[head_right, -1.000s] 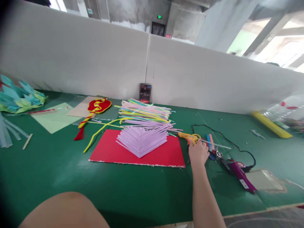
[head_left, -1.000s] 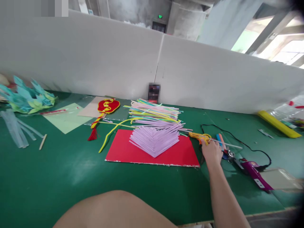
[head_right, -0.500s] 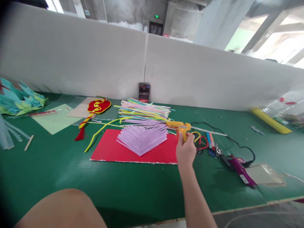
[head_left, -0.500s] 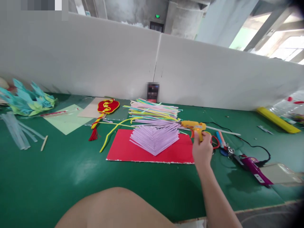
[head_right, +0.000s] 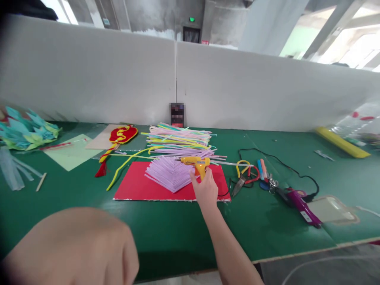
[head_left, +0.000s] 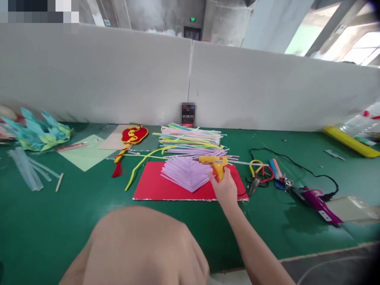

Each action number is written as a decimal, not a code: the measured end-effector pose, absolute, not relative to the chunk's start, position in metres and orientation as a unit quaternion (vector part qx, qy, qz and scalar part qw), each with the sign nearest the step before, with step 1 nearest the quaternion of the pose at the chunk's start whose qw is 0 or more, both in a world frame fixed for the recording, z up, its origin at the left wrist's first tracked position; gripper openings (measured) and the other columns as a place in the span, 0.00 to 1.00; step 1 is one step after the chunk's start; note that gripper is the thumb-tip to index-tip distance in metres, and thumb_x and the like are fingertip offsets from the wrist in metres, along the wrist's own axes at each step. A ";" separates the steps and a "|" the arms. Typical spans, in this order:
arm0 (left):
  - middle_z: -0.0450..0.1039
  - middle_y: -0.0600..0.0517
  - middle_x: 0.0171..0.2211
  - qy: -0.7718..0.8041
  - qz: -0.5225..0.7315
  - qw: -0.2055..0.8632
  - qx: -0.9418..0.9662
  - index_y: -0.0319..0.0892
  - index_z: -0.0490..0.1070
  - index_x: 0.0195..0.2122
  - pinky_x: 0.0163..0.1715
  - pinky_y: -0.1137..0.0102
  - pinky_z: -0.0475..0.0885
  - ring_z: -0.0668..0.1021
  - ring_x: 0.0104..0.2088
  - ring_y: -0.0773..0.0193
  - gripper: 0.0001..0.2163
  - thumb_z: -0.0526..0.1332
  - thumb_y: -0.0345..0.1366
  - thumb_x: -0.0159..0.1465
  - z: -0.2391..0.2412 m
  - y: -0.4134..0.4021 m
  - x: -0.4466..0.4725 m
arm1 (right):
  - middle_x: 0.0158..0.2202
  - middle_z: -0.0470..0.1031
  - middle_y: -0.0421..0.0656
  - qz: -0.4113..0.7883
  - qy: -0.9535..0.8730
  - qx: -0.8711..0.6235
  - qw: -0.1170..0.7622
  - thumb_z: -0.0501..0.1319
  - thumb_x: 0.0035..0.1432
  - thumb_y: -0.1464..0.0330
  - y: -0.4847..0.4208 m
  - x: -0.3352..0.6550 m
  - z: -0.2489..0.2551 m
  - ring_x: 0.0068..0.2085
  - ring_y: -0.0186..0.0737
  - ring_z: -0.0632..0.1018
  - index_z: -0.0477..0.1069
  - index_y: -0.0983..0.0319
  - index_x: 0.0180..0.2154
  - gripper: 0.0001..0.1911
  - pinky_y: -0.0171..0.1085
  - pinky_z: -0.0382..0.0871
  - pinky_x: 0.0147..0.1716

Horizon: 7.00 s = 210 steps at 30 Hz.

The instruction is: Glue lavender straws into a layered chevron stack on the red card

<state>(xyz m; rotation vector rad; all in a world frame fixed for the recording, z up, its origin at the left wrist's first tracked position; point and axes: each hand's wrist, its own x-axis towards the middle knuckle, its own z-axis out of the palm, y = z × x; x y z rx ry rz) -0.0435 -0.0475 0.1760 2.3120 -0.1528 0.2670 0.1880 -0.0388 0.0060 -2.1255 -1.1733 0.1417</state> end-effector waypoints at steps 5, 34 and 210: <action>0.76 0.55 0.36 0.187 0.015 0.325 0.927 0.46 0.74 0.34 0.37 0.73 0.69 0.77 0.36 0.66 0.09 0.54 0.37 0.65 0.150 -0.003 -0.006 | 0.51 0.71 0.59 0.075 -0.397 -0.823 0.400 0.53 0.53 0.46 -0.037 0.200 0.013 0.48 0.57 0.75 0.59 0.66 0.54 0.37 0.45 0.66 0.40; 0.71 0.42 0.40 0.345 -0.033 -0.007 0.938 0.35 0.67 0.46 0.34 0.65 0.74 0.77 0.40 0.55 0.12 0.51 0.20 0.63 0.048 -0.006 0.065 | 0.14 0.68 0.37 0.197 -0.261 -0.804 0.497 0.61 0.46 0.49 -0.011 0.221 -0.006 0.18 0.46 0.73 0.65 0.61 0.43 0.29 0.41 0.65 0.19; 0.73 0.55 0.27 0.338 0.200 0.426 0.815 0.42 0.65 0.41 0.32 0.71 0.66 0.76 0.32 0.62 0.14 0.60 0.29 0.53 0.072 0.124 0.019 | 0.27 0.79 0.46 0.114 -0.322 -0.704 0.622 0.60 0.54 0.54 -0.030 0.192 0.009 0.29 0.41 0.78 0.74 0.64 0.25 0.19 0.38 0.71 0.34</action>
